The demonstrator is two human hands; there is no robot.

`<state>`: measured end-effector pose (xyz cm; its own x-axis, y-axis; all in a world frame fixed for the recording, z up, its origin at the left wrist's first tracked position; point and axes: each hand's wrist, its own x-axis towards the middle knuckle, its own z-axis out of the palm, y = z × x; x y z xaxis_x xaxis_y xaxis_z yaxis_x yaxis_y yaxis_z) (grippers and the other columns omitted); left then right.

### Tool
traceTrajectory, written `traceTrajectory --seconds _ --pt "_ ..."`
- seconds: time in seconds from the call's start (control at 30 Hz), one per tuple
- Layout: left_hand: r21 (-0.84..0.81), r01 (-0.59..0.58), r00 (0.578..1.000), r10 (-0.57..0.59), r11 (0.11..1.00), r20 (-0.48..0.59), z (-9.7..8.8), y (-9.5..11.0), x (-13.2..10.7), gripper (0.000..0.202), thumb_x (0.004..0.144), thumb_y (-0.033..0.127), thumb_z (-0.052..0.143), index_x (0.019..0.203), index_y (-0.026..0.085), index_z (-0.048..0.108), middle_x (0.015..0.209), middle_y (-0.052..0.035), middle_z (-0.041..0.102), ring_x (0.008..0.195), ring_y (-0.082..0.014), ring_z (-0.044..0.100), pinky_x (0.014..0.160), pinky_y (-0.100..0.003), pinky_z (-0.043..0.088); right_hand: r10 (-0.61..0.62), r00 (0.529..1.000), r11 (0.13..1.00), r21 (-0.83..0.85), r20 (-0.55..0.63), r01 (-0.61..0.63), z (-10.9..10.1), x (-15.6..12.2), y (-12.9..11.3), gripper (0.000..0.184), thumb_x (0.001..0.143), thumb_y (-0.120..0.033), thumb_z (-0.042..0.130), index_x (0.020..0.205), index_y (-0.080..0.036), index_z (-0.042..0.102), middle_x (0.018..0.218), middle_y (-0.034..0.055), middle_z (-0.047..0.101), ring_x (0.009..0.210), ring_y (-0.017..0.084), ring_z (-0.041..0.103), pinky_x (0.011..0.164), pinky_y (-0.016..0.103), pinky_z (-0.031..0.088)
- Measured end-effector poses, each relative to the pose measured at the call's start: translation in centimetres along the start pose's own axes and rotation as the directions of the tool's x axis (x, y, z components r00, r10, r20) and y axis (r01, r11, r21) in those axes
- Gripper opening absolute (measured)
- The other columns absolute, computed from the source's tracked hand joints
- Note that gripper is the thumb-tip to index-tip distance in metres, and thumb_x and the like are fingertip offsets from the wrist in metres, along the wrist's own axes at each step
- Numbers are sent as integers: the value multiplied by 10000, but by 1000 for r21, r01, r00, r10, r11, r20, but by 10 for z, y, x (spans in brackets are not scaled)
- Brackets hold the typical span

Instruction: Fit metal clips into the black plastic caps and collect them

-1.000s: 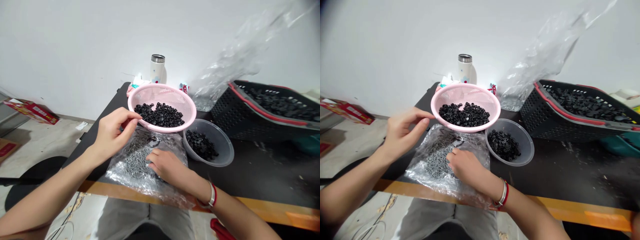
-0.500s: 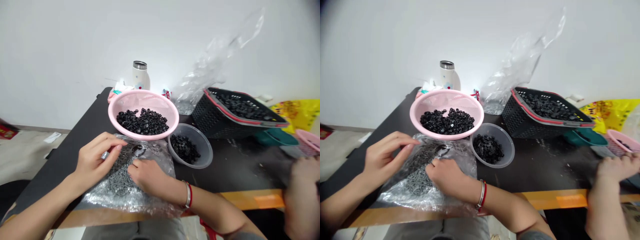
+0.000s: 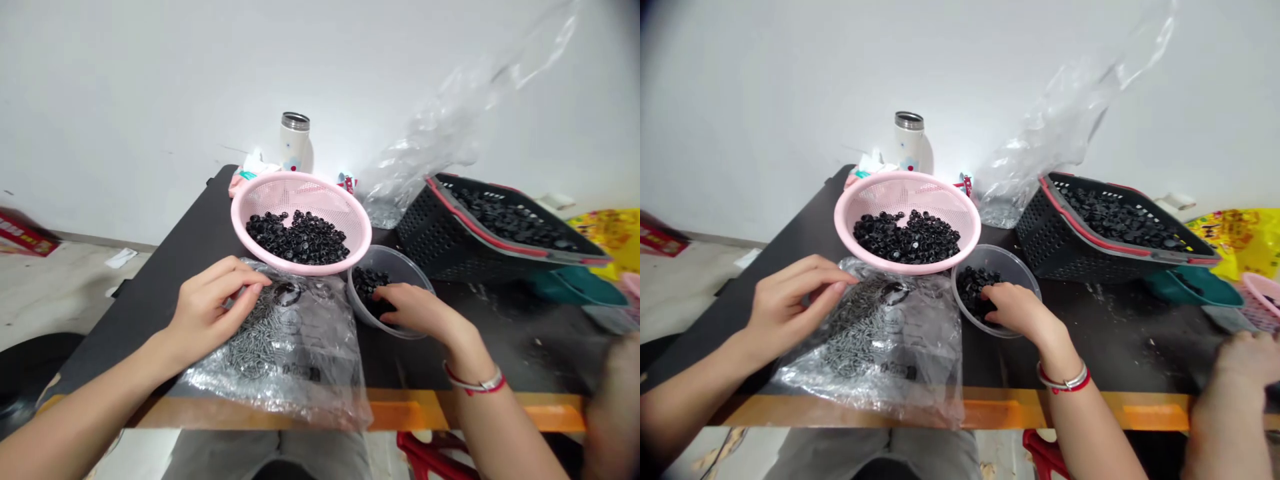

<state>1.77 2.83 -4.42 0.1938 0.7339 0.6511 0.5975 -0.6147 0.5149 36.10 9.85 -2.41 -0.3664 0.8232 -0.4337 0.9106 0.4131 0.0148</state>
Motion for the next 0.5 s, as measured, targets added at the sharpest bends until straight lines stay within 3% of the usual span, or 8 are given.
traceTrajectory --seconds 0.2,0.33,0.4,0.5 --pt "-42 -42 999 43 998 33 5 -5 -1 149 891 96 562 933 168 686 847 -29 649 701 -109 588 574 -217 442 -22 999 992 123 -25 25 7 6 -3 125 816 -123 627 900 -193 686 749 26 675 663 155 610 609 234 361" --pt "-8 -12 969 14 1000 247 12 -9 -3 174 929 151 513 936 164 687 844 -39 638 738 -137 603 644 -253 472 13 996 984 181 -88 3 6 0 0 46 816 -178 654 854 -201 661 707 1 655 627 154 588 577 237 356" --pt "64 0 925 -24 998 380 16 -12 -5 195 940 173 497 940 171 692 847 -41 626 776 -165 605 670 -279 474 30 974 979 205 -226 18 2 -10 -2 12 841 -196 635 849 -198 643 750 13 669 658 161 599 597 244 383" --pt "123 -20 858 -46 992 512 21 -17 -7 217 949 183 486 939 180 702 848 -46 611 819 -197 594 696 -307 469 40 853 935 322 -520 152 -6 -30 -22 63 909 -235 571 914 -199 622 809 31 679 708 166 623 639 253 436"
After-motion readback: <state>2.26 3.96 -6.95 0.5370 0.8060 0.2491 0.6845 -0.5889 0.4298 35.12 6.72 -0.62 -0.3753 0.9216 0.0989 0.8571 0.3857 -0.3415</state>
